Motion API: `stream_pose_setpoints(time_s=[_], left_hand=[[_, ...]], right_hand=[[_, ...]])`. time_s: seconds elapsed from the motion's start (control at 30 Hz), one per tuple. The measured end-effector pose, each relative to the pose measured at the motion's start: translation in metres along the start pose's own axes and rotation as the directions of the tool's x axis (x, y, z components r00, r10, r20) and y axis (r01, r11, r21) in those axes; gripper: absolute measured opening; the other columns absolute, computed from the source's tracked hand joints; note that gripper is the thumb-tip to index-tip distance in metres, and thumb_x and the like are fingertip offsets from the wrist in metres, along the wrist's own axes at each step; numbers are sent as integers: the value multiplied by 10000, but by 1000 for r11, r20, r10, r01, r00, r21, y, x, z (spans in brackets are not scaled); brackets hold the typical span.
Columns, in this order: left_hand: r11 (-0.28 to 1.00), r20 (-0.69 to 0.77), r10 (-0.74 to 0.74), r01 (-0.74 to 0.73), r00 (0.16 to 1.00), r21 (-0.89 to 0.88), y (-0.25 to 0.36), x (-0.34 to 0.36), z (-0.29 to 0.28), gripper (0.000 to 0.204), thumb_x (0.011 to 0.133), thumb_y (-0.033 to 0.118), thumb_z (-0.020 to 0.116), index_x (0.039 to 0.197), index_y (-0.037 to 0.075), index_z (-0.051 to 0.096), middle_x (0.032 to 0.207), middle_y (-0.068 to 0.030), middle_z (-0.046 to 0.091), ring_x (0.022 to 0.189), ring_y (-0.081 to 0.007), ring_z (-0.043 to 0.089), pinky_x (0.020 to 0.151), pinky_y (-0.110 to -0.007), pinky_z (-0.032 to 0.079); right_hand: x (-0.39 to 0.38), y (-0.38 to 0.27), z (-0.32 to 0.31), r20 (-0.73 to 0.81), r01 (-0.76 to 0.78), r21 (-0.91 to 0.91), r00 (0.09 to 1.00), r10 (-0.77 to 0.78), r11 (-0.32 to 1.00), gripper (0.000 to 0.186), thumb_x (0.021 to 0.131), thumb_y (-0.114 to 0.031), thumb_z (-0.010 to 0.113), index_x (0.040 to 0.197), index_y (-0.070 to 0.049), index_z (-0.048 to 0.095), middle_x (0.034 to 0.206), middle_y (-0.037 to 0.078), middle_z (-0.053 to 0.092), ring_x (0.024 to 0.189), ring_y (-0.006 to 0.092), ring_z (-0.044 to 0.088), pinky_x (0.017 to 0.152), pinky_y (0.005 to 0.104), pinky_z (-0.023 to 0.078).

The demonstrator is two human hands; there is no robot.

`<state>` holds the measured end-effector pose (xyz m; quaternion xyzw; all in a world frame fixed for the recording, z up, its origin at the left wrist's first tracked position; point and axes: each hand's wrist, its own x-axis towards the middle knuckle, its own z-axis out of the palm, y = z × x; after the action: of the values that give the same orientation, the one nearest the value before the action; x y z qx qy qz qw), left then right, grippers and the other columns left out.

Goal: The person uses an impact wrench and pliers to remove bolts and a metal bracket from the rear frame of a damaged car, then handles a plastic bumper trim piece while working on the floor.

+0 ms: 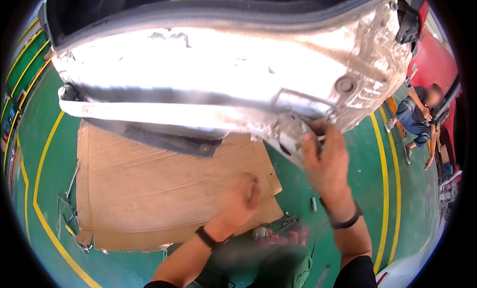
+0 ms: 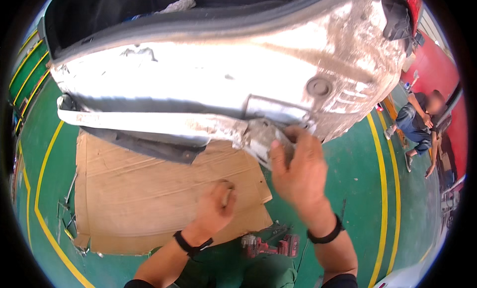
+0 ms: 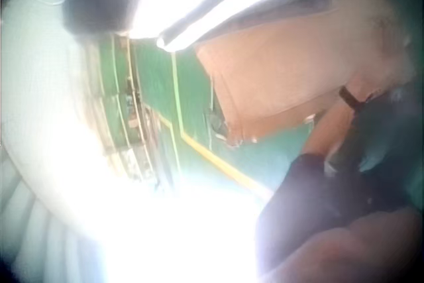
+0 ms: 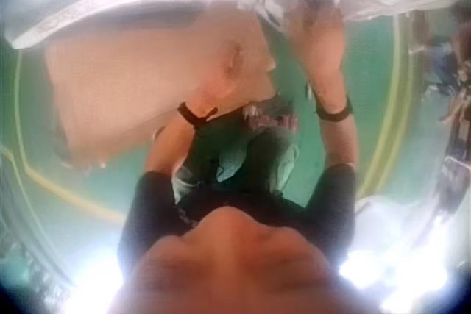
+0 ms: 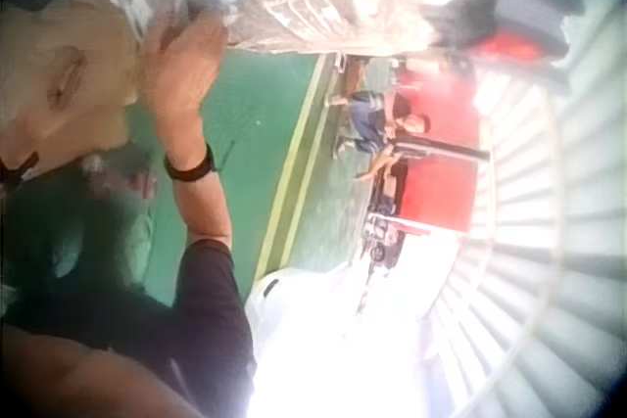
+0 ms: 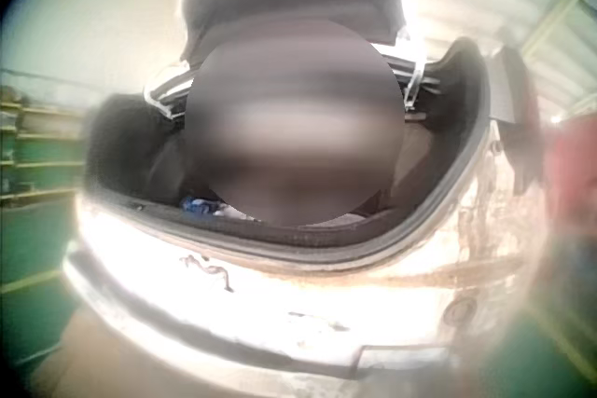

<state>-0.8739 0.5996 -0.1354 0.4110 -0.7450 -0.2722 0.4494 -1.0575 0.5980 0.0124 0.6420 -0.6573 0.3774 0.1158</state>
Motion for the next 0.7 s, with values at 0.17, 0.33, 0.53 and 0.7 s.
stream_pose_setpoints(time_s=[0.17, 0.33, 0.53, 0.7], left_hand=[[957, -285, 244, -183, 927, 226, 24, 59, -102, 188, 911, 5, 581, 1091, 7, 637, 1039, -162, 648, 986, -344, 611, 932, -434, 453], [848, -283, 409, -247, 867, 469, 11, 138, -169, 200, 883, 68, 590, 1069, 21, 648, 1082, -142, 669, 1036, -339, 612, 905, -426, 447], [758, -22, 365, -283, 931, 587, -53, 164, -212, 106, 893, 62, 539, 811, 24, 595, 819, -135, 602, 779, -352, 565, 738, -437, 419], [711, -69, 423, -284, 903, 644, -70, 158, -209, 262, 926, 174, 480, 722, 37, 574, 762, -150, 577, 708, -358, 538, 671, -443, 389]], right_hand=[[3, -2, 17, -38, -12, -80, 999, 9, 997, 300, 900, -180, 697, 1089, 13, 565, 1031, 198, 609, 875, 390, 591, 782, 477, 510], [3, 2, 14, 76, -528, 113, 849, 523, 842, 197, 933, -174, 653, 933, 13, 590, 813, 197, 634, 716, 424, 605, 641, 479, 495], [6, -3, 18, -17, -407, -96, 913, 407, 908, 209, 943, -149, 632, 812, 3, 574, 746, 201, 623, 665, 429, 598, 570, 493, 464], [11, -9, 21, -24, -350, -146, 936, 350, 925, 195, 934, -107, 615, 781, -13, 541, 718, 206, 584, 627, 423, 561, 545, 505, 428]])
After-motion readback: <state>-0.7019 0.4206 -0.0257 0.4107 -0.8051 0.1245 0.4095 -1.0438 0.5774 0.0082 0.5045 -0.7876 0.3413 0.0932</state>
